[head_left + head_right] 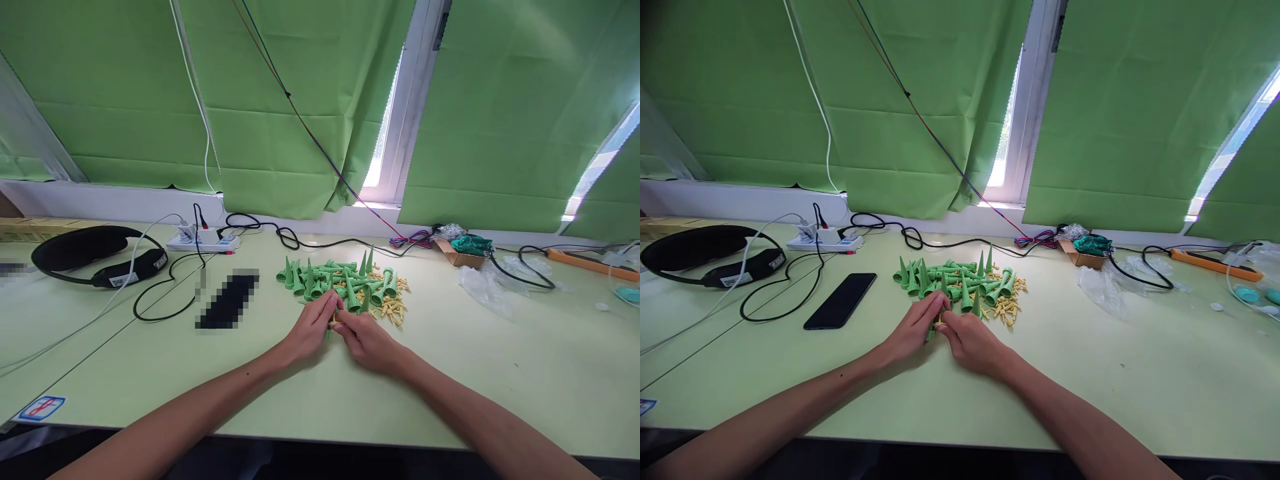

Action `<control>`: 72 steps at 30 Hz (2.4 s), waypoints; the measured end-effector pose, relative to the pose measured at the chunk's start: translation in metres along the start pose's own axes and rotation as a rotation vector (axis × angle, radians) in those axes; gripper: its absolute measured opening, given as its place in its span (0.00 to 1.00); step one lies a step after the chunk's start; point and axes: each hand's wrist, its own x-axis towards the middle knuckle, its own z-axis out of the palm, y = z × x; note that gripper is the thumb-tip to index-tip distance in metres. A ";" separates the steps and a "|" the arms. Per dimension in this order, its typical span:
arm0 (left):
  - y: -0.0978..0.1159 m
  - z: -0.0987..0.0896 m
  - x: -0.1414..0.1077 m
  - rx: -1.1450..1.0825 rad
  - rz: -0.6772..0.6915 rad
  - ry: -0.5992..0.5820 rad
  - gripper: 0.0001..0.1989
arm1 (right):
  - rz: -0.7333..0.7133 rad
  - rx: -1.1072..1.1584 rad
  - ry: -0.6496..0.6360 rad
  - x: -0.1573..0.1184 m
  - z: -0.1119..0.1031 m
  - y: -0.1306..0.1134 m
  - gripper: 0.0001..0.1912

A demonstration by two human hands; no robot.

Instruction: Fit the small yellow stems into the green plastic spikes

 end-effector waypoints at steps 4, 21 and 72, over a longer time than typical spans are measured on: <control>-0.001 0.000 0.000 0.002 0.003 -0.016 0.19 | -0.004 -0.003 0.001 0.000 0.002 0.003 0.13; 0.006 0.000 0.000 -0.133 -0.101 0.038 0.20 | 0.016 -0.091 0.045 0.002 -0.001 0.005 0.13; 0.010 0.006 -0.001 -0.114 -0.091 0.107 0.18 | -0.028 0.039 0.213 0.001 0.016 -0.003 0.15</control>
